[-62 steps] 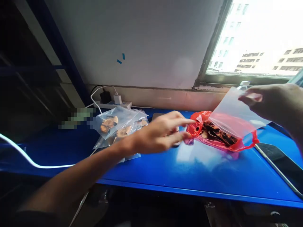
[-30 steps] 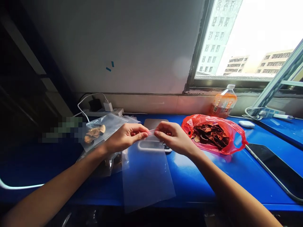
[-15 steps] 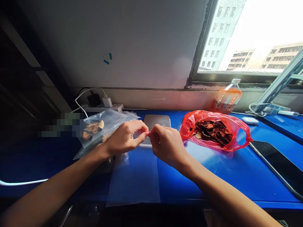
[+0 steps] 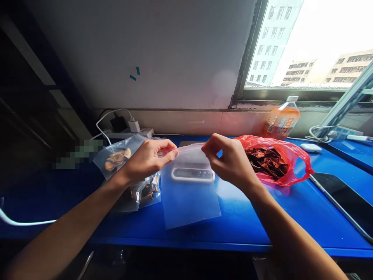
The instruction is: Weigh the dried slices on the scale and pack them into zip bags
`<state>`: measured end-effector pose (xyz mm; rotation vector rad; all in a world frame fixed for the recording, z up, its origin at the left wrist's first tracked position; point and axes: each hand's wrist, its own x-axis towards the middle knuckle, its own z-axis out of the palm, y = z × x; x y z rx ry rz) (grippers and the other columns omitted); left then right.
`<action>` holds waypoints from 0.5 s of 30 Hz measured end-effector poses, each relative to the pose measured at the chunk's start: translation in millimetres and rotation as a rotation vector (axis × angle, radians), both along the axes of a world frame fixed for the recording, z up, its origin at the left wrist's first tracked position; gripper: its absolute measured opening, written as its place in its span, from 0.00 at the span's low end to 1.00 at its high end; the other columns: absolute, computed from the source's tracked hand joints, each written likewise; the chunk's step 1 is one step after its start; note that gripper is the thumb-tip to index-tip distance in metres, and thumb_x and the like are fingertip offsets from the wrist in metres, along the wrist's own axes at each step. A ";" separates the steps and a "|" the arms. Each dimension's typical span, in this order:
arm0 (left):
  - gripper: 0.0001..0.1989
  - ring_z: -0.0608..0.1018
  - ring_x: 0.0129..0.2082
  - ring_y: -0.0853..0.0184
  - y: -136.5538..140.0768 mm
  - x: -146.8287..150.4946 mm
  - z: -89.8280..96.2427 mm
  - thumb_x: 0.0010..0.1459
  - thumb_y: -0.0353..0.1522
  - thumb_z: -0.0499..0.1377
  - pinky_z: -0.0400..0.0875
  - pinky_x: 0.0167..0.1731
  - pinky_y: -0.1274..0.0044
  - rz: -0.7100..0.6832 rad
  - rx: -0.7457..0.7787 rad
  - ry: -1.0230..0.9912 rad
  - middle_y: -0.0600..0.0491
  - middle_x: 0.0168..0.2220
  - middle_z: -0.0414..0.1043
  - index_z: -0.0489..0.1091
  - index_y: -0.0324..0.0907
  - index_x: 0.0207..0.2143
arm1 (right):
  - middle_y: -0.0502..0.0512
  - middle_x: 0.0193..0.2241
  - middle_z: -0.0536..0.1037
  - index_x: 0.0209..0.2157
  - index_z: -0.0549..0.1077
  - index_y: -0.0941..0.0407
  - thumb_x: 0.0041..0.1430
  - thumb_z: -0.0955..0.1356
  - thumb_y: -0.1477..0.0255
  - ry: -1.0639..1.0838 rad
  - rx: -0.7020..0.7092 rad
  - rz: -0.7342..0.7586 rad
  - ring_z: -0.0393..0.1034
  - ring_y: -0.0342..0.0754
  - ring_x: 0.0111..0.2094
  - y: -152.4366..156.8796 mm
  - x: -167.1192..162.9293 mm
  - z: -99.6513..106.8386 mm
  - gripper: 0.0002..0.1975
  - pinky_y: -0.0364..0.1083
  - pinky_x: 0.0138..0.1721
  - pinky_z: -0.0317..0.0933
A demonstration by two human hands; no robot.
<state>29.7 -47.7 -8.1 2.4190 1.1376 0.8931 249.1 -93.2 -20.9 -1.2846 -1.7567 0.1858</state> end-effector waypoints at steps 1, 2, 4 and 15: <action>0.11 0.76 0.32 0.65 0.4 -1.2 1.4 0.58 0.36 0.57 0.66 0.31 0.76 0.009 -0.001 0.000 0.53 0.30 0.77 0.76 0.41 0.31 | 0.54 0.26 0.78 0.26 0.72 0.53 0.55 0.67 0.69 0.014 -0.004 -0.003 0.70 0.47 0.27 0.3 3.5 0.9 0.06 0.45 0.28 0.62; 0.11 0.76 0.31 0.65 0.7 -2.4 2.6 0.58 0.36 0.57 0.66 0.31 0.76 0.017 -0.001 0.000 0.53 0.30 0.77 0.76 0.41 0.31 | 0.54 0.26 0.78 0.26 0.72 0.53 0.55 0.67 0.69 0.027 -0.002 -0.006 0.70 0.47 0.28 0.3 6.8 1.9 0.06 0.45 0.29 0.62; 0.11 0.76 0.30 0.66 0.8 -4.1 4.8 0.59 0.37 0.57 0.66 0.29 0.76 0.023 -0.002 -0.006 0.53 0.30 0.77 0.76 0.40 0.31 | 0.54 0.26 0.77 0.26 0.72 0.54 0.55 0.68 0.68 0.044 0.011 -0.014 0.70 0.47 0.29 -0.5 12.5 3.9 0.06 0.46 0.30 0.62; 0.10 0.73 0.25 0.68 20.7 -28.6 6.9 0.56 0.37 0.58 0.64 0.25 0.78 0.200 0.045 -0.102 0.54 0.26 0.76 0.74 0.41 0.28 | 0.50 0.19 0.67 0.26 0.72 0.56 0.52 0.70 0.70 0.454 0.059 -0.225 0.58 0.39 0.20 -8.1 57.8 18.5 0.05 0.43 0.21 0.51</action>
